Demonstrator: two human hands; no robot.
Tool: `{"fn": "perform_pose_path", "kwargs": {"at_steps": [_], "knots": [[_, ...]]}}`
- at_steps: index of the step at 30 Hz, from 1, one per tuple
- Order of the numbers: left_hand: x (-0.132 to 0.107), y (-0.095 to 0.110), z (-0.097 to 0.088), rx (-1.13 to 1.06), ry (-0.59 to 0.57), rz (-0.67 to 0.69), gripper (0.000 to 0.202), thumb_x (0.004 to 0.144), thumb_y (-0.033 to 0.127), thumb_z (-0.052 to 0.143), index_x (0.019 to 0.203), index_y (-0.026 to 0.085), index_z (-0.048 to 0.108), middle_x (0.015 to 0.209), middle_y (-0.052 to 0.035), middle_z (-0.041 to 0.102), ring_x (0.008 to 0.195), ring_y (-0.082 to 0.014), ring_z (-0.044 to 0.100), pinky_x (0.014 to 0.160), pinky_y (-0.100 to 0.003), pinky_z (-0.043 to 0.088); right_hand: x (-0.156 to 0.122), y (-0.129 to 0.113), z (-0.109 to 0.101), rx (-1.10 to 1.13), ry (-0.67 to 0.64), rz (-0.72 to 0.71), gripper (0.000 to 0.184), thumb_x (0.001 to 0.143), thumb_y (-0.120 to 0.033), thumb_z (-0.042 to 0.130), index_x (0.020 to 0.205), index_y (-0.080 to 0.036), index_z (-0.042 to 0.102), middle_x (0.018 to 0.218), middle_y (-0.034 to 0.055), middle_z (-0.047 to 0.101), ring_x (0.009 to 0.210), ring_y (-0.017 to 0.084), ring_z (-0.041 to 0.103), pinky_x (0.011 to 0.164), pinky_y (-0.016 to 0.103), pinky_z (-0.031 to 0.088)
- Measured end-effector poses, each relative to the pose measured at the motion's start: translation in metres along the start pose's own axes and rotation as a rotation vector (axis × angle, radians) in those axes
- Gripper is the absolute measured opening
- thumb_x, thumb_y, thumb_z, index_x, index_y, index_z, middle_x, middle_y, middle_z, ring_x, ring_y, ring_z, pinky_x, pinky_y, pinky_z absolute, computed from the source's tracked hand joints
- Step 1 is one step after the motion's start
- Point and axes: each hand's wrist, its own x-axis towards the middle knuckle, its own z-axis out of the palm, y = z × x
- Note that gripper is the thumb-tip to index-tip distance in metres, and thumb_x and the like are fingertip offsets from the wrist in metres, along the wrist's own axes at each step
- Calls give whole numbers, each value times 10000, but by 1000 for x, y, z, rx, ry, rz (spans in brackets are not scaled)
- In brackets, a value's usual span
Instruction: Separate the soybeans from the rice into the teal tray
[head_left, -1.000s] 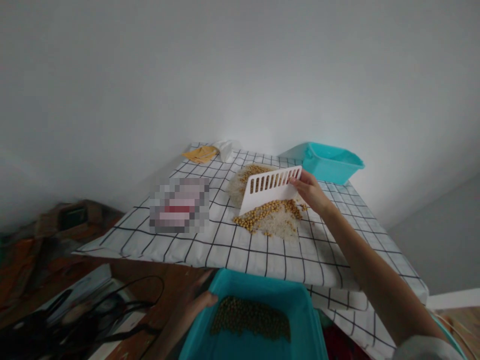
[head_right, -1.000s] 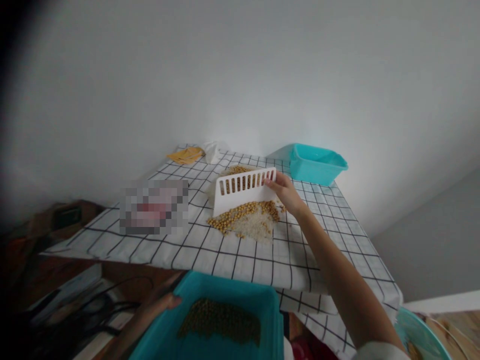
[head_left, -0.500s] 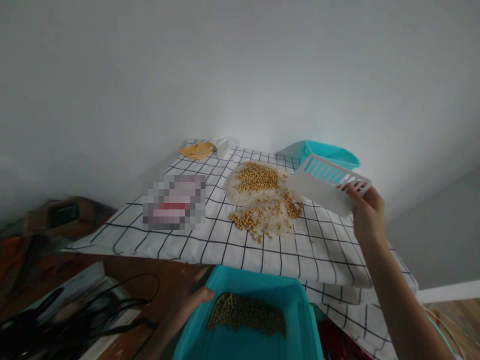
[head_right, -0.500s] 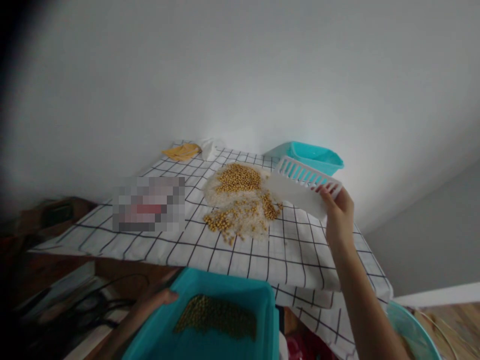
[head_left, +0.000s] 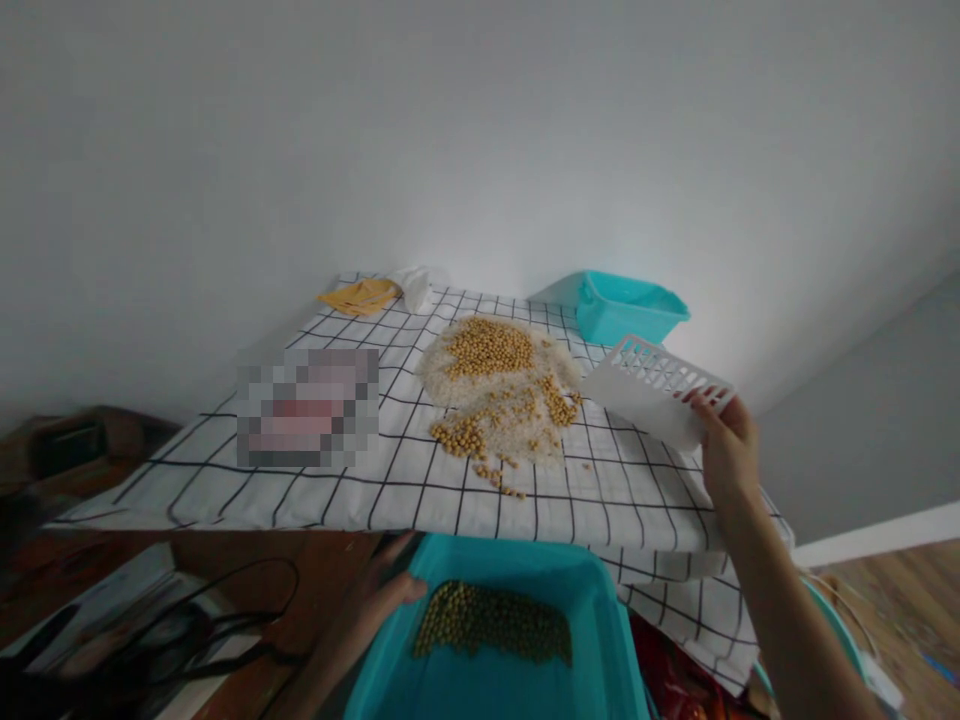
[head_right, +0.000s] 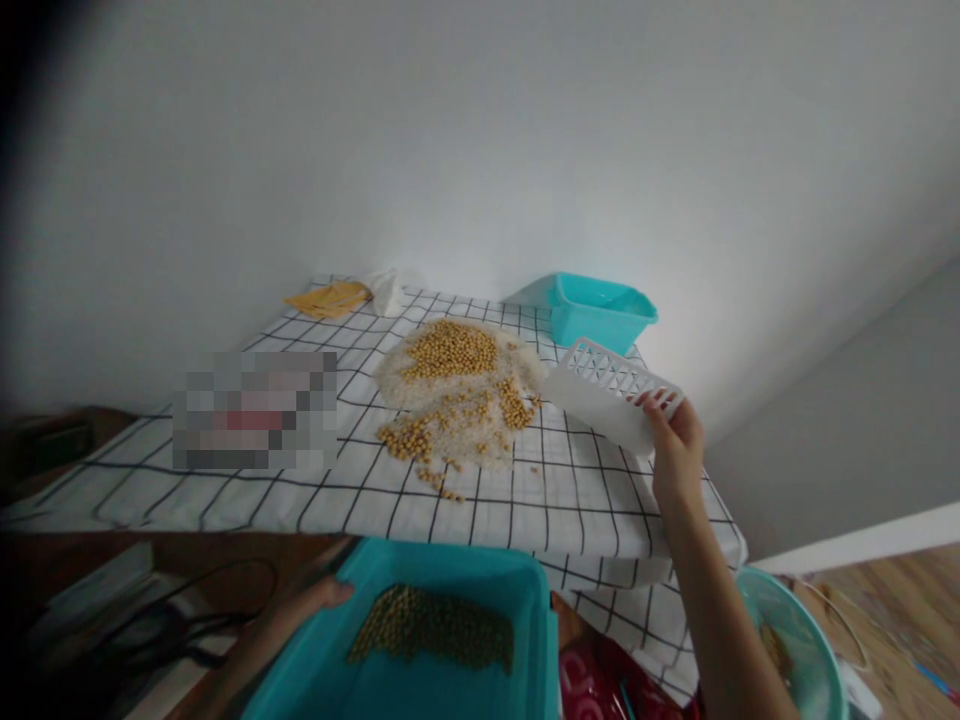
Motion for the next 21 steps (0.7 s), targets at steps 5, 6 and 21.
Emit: {"fn": "perform_pose_path", "kwargs": {"at_steps": [5,6,21], "knots": [[1,-3,-3,-8,-9,-13,452,563,232,590,965,240,796,733,-6,808,762,-322,703,670,-335,539,0,1,1,-11,-18,-12,214,710,-369,748,794,-199,651,802,-7,634,716,130,563,700,256,418],[0,-4,-4,-8,-9,-17,468,566,235,590,988,233,792,737,-9,810,753,-322,706,657,-334,541,0,0,2,-11,-24,-15,213,711,-368,747,794,-198,651,799,-7,631,719,130,561,701,254,418],[8,-38,-13,-59,6,-57,619,582,337,628,1166,140,679,861,-59,813,805,-328,721,714,-356,529,-4,1,0,-37,-118,36,224,718,-387,739,845,-210,687,787,1,657,701,155,577,701,284,453]]}}
